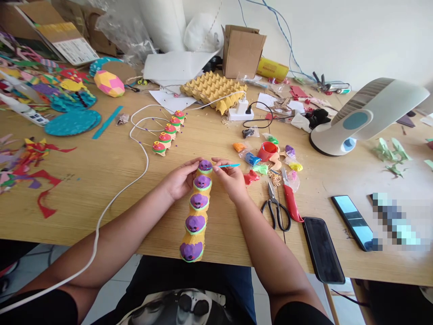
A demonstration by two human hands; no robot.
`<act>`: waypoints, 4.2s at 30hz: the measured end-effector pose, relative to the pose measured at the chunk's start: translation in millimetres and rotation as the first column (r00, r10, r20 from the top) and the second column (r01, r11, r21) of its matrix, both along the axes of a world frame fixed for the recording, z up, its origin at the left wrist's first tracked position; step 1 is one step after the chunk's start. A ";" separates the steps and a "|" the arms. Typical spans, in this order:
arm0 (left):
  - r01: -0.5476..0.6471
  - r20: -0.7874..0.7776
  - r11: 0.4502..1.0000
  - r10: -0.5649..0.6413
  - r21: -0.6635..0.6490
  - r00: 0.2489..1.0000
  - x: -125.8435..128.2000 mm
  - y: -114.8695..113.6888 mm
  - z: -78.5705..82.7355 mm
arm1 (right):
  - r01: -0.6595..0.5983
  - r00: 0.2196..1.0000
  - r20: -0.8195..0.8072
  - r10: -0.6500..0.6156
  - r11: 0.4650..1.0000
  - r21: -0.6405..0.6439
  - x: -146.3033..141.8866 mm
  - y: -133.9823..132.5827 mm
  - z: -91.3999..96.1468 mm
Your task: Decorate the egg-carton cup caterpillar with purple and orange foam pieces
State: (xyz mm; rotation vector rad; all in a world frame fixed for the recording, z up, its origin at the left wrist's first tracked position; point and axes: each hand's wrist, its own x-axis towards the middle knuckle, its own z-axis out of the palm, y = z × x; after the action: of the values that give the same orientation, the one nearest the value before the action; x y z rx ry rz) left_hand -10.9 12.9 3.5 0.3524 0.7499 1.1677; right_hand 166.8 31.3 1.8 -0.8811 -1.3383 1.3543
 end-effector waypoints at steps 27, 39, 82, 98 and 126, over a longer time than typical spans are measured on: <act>-0.044 -0.060 0.999 0.044 0.007 0.997 3.5 -2.3 -1.3 | 0.052 0.949 0.260 -0.180 0.900 0.432 -8.7 -8.6 4.2; -0.050 -0.063 0.999 0.051 0.013 0.997 3.1 -2.1 -0.8 | 0.028 0.940 0.289 -0.181 0.885 0.465 -7.7 -9.4 6.1; 0.000 -0.007 1.000 0.000 0.001 1.000 -0.9 2.0 -1.1 | 0.061 0.998 -0.011 -0.061 0.998 -0.011 -4.0 -0.3 -3.0; 0.006 -0.016 1.000 -0.005 0.016 1.000 -4.0 5.9 -4.3 | 0.066 0.998 0.020 -0.067 0.996 0.057 -4.6 -1.3 -0.3; 0.065 -0.411 0.953 0.066 0.296 0.909 -3.4 6.1 -4.4 | -0.143 0.871 -0.491 -0.002 0.955 -0.258 -1.4 -0.5 5.3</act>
State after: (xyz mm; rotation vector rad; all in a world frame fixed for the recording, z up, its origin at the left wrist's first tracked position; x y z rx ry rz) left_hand -14.4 18.9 -0.9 0.8828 0.9393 1.2250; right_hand 165.4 30.8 7.1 -0.6166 -0.7987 1.7214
